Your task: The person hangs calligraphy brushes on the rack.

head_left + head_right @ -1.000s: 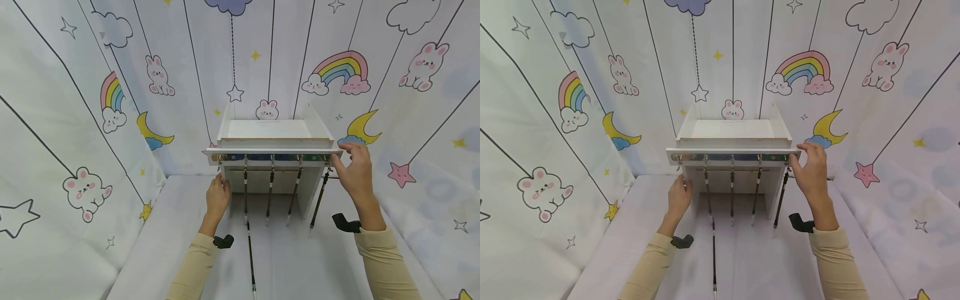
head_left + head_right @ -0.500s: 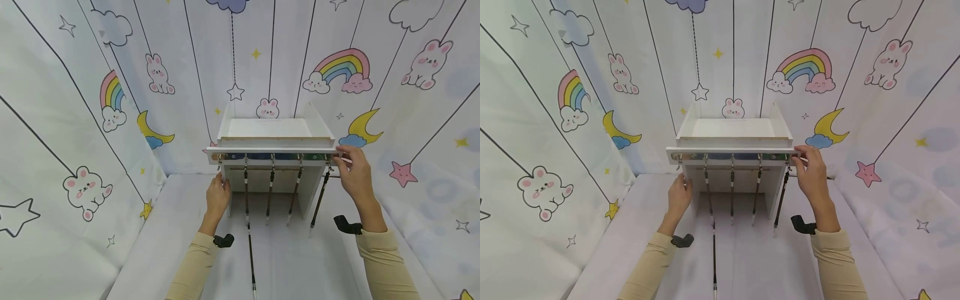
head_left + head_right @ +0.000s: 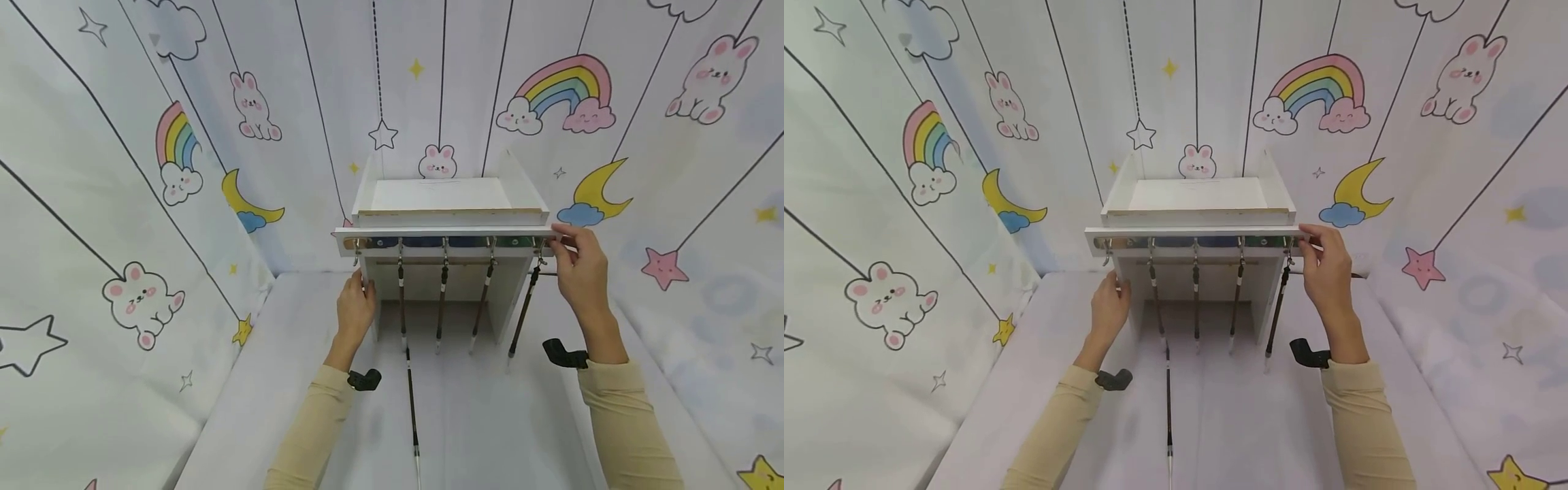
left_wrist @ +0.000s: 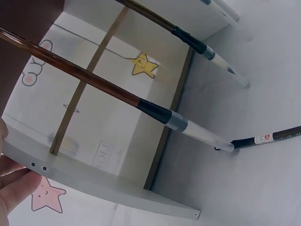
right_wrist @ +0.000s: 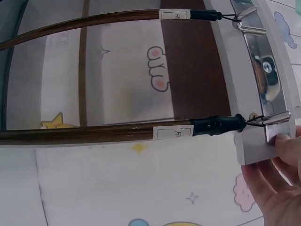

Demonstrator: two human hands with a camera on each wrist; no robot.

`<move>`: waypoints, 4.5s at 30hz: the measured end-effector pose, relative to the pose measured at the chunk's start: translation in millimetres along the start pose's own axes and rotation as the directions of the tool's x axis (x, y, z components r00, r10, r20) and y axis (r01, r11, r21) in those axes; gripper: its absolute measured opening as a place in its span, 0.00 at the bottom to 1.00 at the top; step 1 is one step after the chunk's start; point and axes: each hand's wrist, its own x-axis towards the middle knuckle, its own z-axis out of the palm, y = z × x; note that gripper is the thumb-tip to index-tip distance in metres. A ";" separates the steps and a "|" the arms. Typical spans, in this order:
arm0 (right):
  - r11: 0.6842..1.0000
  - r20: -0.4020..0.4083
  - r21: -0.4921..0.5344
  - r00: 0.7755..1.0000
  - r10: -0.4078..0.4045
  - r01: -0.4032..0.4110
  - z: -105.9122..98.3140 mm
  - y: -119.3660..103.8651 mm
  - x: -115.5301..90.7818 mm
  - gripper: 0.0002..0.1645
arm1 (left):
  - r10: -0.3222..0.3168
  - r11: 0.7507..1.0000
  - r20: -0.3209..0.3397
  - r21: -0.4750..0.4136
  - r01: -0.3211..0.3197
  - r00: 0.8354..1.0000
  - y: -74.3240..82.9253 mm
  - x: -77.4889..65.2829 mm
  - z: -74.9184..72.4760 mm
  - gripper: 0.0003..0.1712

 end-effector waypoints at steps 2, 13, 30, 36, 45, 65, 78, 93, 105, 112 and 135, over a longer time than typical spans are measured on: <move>1.000 -0.002 0.011 1.000 0.004 -0.004 0.5 0.3 0.4 0.20 | -0.014 1.000 0.010 -0.017 0.014 1.000 -0.7 0.7 -0.5 0.20; 1.000 0.012 -0.027 1.000 -0.002 0.002 2.9 7.9 2.0 0.21 | -0.051 0.995 0.052 -0.079 0.055 0.997 -3.8 3.2 -0.4 0.21; 1.000 -0.015 -0.009 1.000 0.015 -0.015 2.2 8.3 3.1 0.22 | -0.126 0.981 0.079 -0.139 0.136 0.989 -4.4 -10.1 -4.0 0.18; 0.999 -0.015 -0.004 0.999 0.032 -0.032 2.9 6.6 2.7 0.22 | -0.243 0.954 0.060 -0.166 0.250 0.968 -7.0 -38.5 -0.4 0.24; 0.999 -0.009 -0.021 0.999 0.049 -0.050 2.5 4.2 1.8 0.22 | -0.433 0.892 0.174 -0.053 0.448 0.884 -6.5 -100.2 16.7 0.21; 0.999 -0.014 -0.009 0.999 0.053 -0.053 2.9 1.8 1.4 0.23 | -0.282 0.933 0.190 0.281 0.223 0.941 10.5 -192.1 68.1 0.17; 0.998 -0.017 -0.003 0.998 0.068 -0.068 3.3 2.7 1.0 0.22 | -0.297 0.914 0.183 0.338 0.224 0.937 14.2 -192.9 84.0 0.12; 0.997 -0.013 0.004 0.997 0.081 -0.081 3.7 2.2 -0.2 0.22 | -0.232 0.945 0.137 0.267 0.189 0.963 17.0 -188.0 86.6 0.13; 0.997 -0.012 -0.001 0.997 0.078 -0.078 4.3 1.2 -1.2 0.22 | -0.252 0.958 0.165 0.179 0.222 0.954 15.0 -185.0 82.9 0.15; 0.997 -0.019 -0.010 0.997 0.078 -0.078 4.0 2.2 -1.5 0.22 | -0.293 0.955 0.186 0.110 0.277 0.938 15.4 -183.6 80.0 0.11; 0.997 -0.024 -0.010 0.997 0.070 -0.070 4.6 2.9 -1.3 0.22 | -0.270 0.940 0.220 -0.149 0.306 0.937 36.0 -169.3 62.1 0.05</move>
